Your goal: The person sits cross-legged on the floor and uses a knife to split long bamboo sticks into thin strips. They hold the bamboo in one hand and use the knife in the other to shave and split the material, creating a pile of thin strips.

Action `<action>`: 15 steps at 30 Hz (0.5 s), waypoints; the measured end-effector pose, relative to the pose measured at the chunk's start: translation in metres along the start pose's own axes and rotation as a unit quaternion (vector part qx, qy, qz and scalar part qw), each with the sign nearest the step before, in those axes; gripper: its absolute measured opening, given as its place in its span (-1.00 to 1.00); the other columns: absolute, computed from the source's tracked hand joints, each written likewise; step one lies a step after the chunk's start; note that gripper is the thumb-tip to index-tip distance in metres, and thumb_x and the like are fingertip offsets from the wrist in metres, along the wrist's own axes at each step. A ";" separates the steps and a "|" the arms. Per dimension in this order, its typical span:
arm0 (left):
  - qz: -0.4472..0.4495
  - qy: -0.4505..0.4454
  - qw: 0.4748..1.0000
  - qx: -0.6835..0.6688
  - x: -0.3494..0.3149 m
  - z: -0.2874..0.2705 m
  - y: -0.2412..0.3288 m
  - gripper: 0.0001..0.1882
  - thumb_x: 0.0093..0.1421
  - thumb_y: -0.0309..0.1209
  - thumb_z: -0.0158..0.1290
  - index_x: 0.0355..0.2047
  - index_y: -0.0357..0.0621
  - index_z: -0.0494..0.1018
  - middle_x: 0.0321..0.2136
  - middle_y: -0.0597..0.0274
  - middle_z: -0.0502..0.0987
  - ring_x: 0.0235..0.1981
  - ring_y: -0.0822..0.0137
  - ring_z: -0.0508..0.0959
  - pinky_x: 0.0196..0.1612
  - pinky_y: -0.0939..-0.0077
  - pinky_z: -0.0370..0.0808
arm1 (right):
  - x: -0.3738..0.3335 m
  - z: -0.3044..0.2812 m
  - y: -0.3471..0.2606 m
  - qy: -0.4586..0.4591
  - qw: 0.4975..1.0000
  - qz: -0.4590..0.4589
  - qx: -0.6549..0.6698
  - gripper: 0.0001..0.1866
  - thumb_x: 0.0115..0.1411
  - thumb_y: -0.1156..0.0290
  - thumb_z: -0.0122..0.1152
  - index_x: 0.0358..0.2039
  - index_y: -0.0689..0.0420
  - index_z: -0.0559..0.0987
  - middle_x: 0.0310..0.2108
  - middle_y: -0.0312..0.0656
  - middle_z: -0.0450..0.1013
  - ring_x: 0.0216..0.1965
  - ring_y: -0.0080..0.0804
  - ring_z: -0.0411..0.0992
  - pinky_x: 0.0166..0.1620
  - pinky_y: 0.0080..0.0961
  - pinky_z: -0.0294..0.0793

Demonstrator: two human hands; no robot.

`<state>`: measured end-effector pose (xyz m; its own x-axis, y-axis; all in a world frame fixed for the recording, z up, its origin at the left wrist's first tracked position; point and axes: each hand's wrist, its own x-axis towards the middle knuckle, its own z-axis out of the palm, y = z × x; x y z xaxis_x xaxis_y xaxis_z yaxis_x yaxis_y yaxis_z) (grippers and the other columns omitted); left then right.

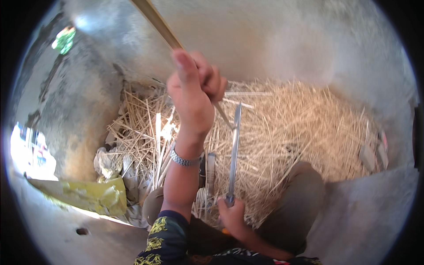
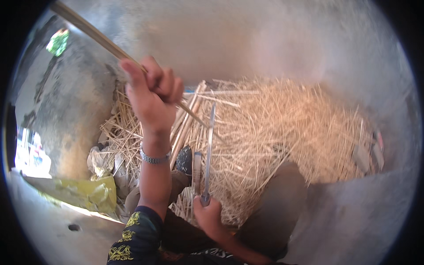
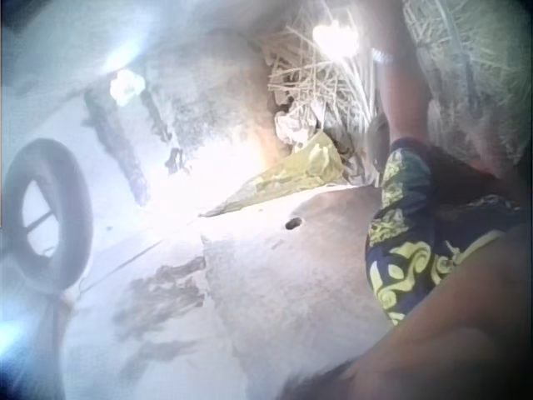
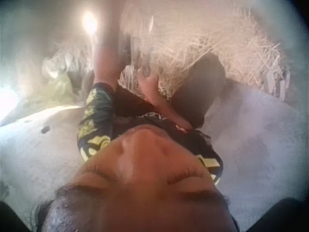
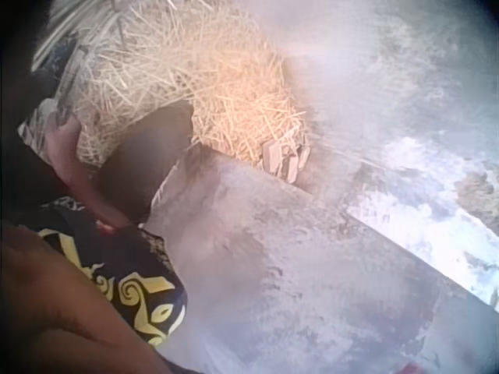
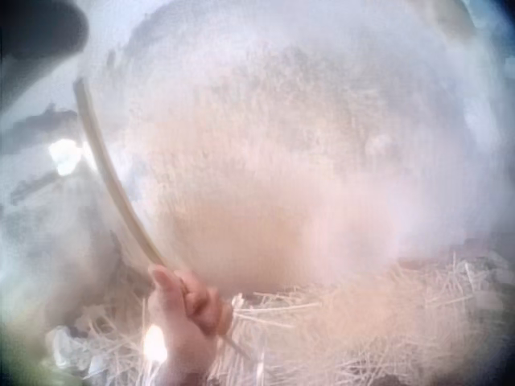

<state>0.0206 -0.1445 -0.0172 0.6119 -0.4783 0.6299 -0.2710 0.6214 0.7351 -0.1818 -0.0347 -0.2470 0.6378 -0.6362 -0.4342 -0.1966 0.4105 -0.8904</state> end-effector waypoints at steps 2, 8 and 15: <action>0.004 0.010 1.000 -0.001 0.003 0.004 -0.003 -0.38 0.37 0.25 -0.25 -0.62 0.07 0.06 -0.76 0.56 -0.09 -0.75 0.60 -0.16 -0.70 0.57 -0.19 | 0.005 -0.005 -0.012 -0.003 1.000 0.010 -0.006 -0.68 0.22 0.39 0.23 -0.63 0.24 0.44 -0.75 -0.34 0.32 -0.65 -0.65 0.24 -0.54 -0.44 0.25; 0.008 0.065 0.997 -0.034 0.004 -0.029 0.003 -0.39 0.35 0.24 -0.20 -0.62 0.06 0.08 -0.77 0.56 -0.06 -0.77 0.61 -0.12 -0.75 0.58 -0.18 | 0.011 -0.034 -0.022 0.014 0.976 -0.082 -0.199 -0.66 0.24 0.30 0.23 -0.60 0.22 0.47 -0.75 -0.30 0.32 -0.67 -0.60 0.25 -0.53 -0.43 0.28; 0.075 0.068 0.995 -0.008 -0.010 -0.036 0.006 -0.40 0.39 0.18 -0.20 -0.61 0.01 0.14 -0.77 0.51 0.06 -0.79 0.65 0.02 -0.76 0.65 -0.07 | 0.015 -0.037 -0.027 -0.027 0.984 -0.001 -0.173 -0.60 0.22 0.22 0.32 -0.64 0.11 0.40 -0.75 -0.38 0.31 -0.75 -0.62 0.26 -0.65 -0.52 0.27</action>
<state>0.0390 -0.1136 -0.0280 0.6606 -0.2912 0.6920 -0.3560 0.6901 0.6301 -0.1945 -0.0791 -0.2348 0.6748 -0.5976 -0.4330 -0.4320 0.1558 -0.8883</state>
